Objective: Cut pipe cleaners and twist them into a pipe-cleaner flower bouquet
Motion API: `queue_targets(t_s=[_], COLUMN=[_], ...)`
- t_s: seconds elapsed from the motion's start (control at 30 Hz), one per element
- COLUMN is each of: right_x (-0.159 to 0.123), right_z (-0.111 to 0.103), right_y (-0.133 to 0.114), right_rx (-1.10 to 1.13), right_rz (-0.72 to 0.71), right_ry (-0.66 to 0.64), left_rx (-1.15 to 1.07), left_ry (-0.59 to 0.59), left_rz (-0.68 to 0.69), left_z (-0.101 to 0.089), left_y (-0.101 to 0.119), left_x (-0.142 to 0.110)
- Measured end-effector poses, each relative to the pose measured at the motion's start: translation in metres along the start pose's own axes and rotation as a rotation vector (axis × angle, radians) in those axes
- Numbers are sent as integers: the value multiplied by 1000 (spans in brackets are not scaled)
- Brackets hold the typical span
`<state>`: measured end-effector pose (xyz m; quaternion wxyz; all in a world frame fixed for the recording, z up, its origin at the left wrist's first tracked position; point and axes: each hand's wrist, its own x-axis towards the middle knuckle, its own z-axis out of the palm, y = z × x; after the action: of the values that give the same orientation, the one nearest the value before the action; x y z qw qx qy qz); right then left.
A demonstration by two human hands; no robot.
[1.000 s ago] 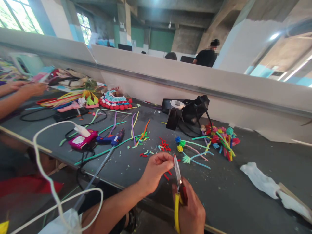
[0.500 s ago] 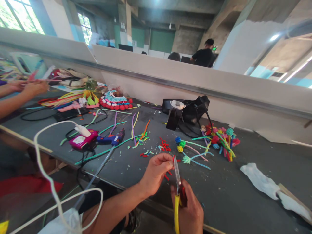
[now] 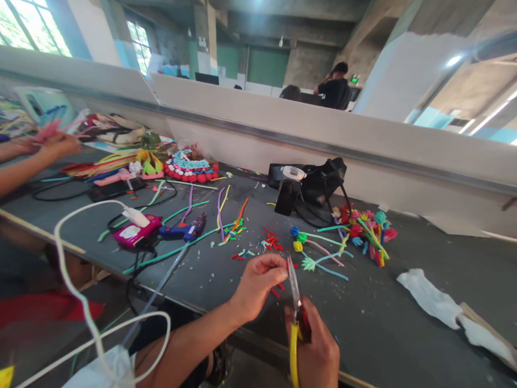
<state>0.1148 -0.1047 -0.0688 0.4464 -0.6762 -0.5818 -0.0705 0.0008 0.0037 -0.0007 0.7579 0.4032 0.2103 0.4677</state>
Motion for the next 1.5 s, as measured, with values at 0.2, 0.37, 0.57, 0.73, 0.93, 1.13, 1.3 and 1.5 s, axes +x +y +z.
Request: queue_targets(t_s=[0.2,0.37,0.57,0.73,0.93,1.13,1.3,1.5], right_x=[-5,-6,-2,-1,-2,-6,-5,6], right_z=[3,2,1,-1,-2,0,-1,-11], right_y=[8,6,3,3,2,5,4,-3], right_rx=[-6,4,42,32,69,63,68,121], right_rz=[-34,29,20,43,61,16,36,173], right_ry=[19,-32,-22,-37,-53,-45,-21,29], left_rx=[-12,6,33,36,39,41,86,107], left_ry=[4,-15,-39,-48,-43,-47,-29,-26], left_rz=[-14,10,22,-1,-11,-22,-26,-14], left_z=[2,-1,-3,-3,-2,-3,-2,-3], left_y=[1,-1,0,1,3,2,3,6], left_x=[0,0,1,1,0,0,1,0])
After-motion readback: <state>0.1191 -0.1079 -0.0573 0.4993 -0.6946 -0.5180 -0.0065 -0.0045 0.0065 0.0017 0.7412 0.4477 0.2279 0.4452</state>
